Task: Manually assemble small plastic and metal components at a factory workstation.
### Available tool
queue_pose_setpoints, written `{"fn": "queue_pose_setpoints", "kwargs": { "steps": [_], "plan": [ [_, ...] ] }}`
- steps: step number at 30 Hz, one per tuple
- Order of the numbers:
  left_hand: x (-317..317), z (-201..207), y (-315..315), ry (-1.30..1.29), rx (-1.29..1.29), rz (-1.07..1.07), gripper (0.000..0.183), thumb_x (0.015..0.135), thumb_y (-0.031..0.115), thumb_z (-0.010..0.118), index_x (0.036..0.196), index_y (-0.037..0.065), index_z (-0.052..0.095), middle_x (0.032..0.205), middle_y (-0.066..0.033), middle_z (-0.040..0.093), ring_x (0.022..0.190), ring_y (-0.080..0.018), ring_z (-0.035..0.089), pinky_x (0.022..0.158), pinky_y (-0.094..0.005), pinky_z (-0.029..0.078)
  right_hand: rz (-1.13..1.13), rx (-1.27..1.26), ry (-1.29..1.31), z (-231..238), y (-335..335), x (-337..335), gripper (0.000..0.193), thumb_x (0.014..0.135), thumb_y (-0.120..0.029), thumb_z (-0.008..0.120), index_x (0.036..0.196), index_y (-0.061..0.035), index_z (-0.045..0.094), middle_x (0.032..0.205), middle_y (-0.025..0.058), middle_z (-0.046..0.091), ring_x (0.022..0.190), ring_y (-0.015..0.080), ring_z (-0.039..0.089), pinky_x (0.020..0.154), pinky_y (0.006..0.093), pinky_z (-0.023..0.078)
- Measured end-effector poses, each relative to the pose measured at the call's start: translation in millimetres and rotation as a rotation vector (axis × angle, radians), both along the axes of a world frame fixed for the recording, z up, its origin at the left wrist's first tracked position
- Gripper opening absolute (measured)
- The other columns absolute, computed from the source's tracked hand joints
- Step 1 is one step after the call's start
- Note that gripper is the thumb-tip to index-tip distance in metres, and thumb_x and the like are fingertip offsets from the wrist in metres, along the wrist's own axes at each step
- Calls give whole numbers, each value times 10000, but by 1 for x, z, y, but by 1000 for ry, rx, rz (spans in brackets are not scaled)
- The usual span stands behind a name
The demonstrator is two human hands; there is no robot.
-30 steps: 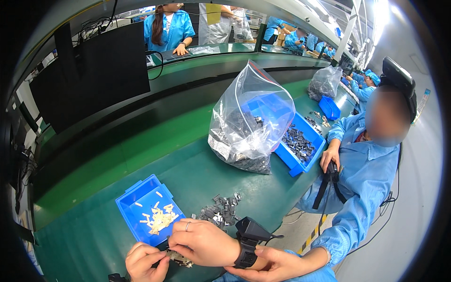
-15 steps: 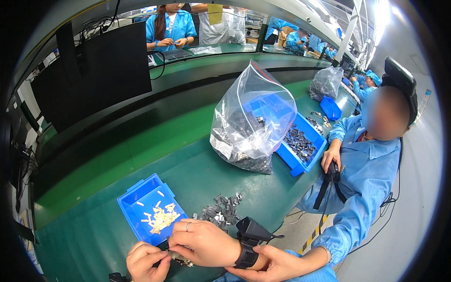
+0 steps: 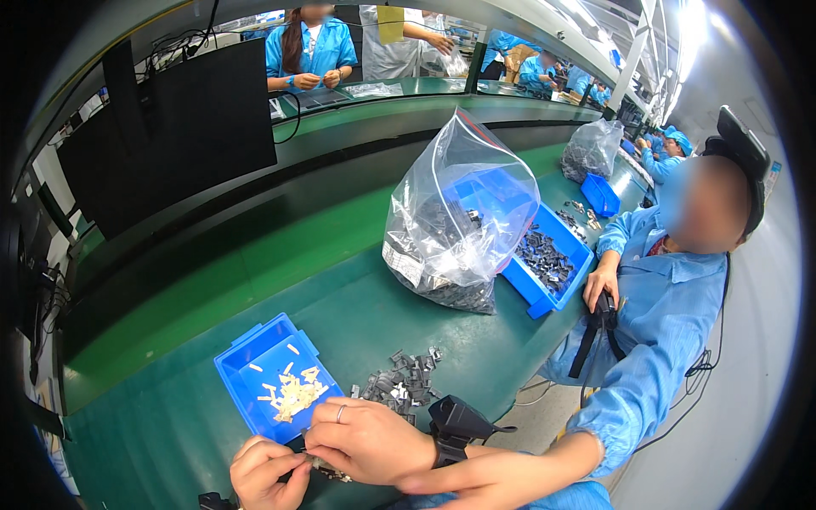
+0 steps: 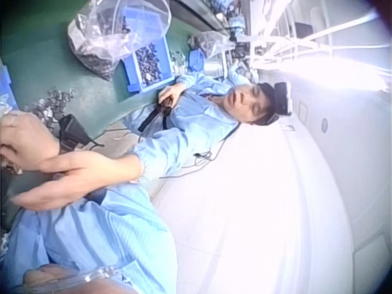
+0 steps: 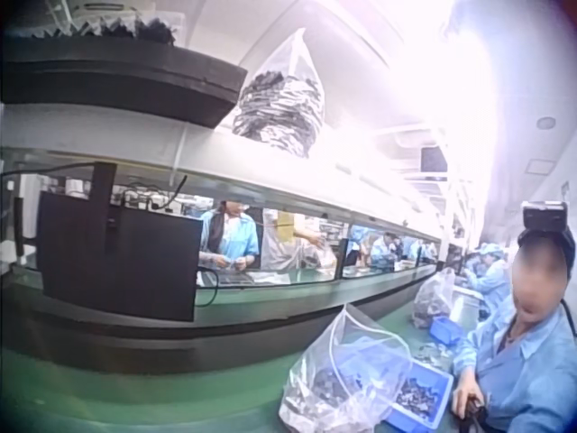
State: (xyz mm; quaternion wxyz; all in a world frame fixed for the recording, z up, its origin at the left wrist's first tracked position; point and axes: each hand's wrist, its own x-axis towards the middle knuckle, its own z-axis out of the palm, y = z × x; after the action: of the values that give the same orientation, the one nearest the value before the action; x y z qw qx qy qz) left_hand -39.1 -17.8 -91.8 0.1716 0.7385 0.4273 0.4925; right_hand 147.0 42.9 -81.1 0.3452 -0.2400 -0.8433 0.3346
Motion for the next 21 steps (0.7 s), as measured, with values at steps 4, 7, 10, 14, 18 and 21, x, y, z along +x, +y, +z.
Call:
{"fn": "queue_pose_setpoints", "kwargs": {
  "steps": [4,7,10,14,18,21],
  "plan": [
    [0,1,0,-3,1,1,137,690,-34,723,806,-6,656,717,-107,601,631,-270,571,563,-338,453,-5,-4,-13,-1,-1,0,101,764,-69,663,839,-68,596,814,49,555,782,258,566,687,351,477],
    [0,2,-1,-4,5,4,136,690,-35,720,806,-5,656,718,-106,601,632,-273,572,565,-340,453,6,1,-24,-3,-1,0,108,756,-70,669,836,-69,596,817,45,553,783,256,564,688,350,478],
    [0,2,-1,-3,13,9,132,690,-37,718,800,-2,654,718,-106,600,631,-275,572,562,-342,452,6,1,-27,-4,-1,-1,115,749,-72,675,836,-69,599,816,46,552,782,254,563,688,351,478],
    [0,1,-1,-6,25,3,126,690,-33,719,791,1,652,713,-106,597,629,-276,570,559,-343,450,3,5,-21,-4,-2,-1,114,749,-71,675,837,-67,602,815,48,552,782,254,562,690,350,477],
    [0,0,0,-9,24,1,121,690,-29,721,784,2,652,708,-103,595,626,-275,569,558,-341,449,-2,1,-19,-1,-3,-1,104,759,-76,673,837,-65,604,815,50,553,782,253,562,692,347,475],
    [0,0,0,-11,30,1,119,690,-29,721,783,1,652,710,-103,596,629,-273,571,561,-340,451,-1,3,-26,0,-3,0,95,766,-78,669,834,-64,604,815,50,554,780,251,561,691,346,474]
  ]
}}
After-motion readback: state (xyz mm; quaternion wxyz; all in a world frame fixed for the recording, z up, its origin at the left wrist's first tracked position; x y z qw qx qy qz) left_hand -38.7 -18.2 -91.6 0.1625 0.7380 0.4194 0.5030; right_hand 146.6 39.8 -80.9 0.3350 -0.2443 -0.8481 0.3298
